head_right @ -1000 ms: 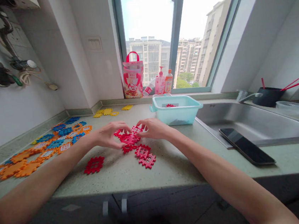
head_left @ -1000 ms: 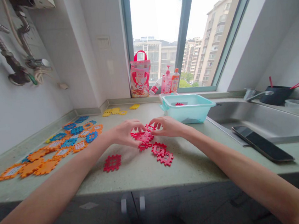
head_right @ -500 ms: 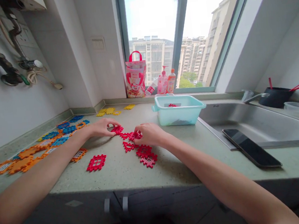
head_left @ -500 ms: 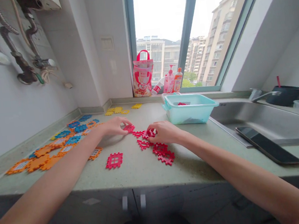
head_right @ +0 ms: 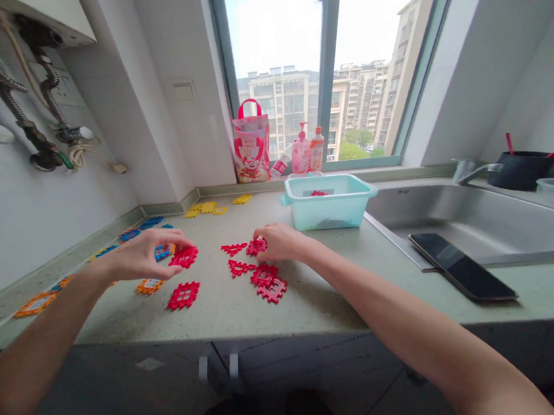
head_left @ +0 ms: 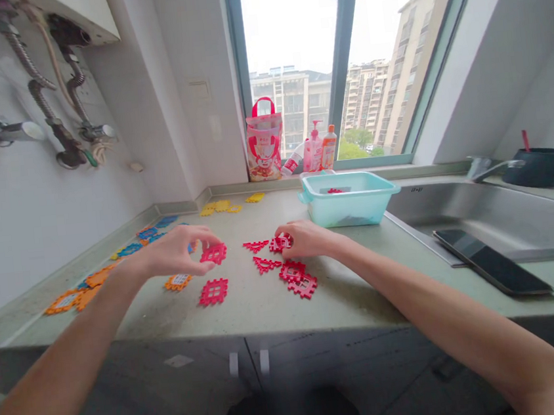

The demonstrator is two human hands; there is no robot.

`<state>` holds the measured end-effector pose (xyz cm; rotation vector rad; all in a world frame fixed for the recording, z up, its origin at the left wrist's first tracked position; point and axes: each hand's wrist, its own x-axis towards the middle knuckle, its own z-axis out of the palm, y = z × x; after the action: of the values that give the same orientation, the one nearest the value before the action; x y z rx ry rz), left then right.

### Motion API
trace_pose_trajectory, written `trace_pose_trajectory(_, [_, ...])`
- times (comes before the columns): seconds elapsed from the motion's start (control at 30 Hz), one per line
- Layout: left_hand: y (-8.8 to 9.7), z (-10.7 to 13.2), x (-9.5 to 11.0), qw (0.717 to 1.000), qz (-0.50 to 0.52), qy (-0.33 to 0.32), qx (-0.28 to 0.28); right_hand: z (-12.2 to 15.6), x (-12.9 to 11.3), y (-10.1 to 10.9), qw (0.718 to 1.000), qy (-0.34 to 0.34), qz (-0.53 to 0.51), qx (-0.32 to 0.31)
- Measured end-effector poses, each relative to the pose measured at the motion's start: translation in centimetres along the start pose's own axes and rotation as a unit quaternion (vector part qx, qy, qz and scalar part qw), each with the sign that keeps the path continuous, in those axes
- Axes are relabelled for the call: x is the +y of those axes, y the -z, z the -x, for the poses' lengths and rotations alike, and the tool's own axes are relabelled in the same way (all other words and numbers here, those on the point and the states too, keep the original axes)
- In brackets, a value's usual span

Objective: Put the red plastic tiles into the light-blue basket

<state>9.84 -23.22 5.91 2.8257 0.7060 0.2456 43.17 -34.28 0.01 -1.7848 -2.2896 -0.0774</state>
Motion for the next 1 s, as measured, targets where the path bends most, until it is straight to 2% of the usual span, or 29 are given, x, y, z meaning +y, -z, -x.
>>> trace_pose_trajectory(0.13, [-2.5,4.3,1.6,0.999,-0.014,-0.006,-0.046,-0.3,0.1,-0.5,0.999,0.033,-0.009,0.017])
trace_pose_trajectory(0.2, [-3.4,5.0,1.8,0.998,-0.014,-0.002,-0.058,-0.5,0.0,-0.8,0.999,0.034,-0.020,0.019])
trace_pose_trajectory(0.3, [-3.9,4.5,1.7,0.999,-0.004,0.004,-0.054,-0.9,0.1,-1.0,0.999,0.011,-0.040,0.015])
trace_pose_trajectory(0.47, [-4.0,1.2,2.7,0.999,0.010,-0.031,-0.034,0.0,1.4,0.4,0.998,0.007,-0.050,0.031])
trace_pose_trajectory(0.57, [-4.5,-2.1,4.8,0.994,0.043,-0.102,-0.002,2.3,3.0,1.7,0.991,0.011,-0.112,0.078])
trace_pose_trajectory(0.67, [-5.0,-6.0,7.2,0.982,0.058,-0.181,0.001,5.4,4.4,2.4,0.980,0.010,-0.171,0.097])
trace_pose_trajectory(0.77, [-5.4,-9.4,8.7,0.973,0.052,-0.218,-0.054,7.8,4.9,2.5,0.974,0.022,-0.204,0.096])
trace_pose_trajectory(0.83, [-5.6,-10.9,9.0,0.970,0.053,-0.214,-0.103,8.5,4.6,2.4,0.968,0.036,-0.212,0.126])
trace_pose_trajectory(0.9, [-5.8,-11.6,8.9,0.968,0.062,-0.202,-0.133,8.6,3.9,2.4,0.962,0.056,-0.211,0.162])
trace_pose_trajectory(1.0, [-6.4,-11.4,8.8,0.966,0.080,-0.204,-0.141,8.4,2.9,2.5,0.959,0.082,-0.194,0.190])
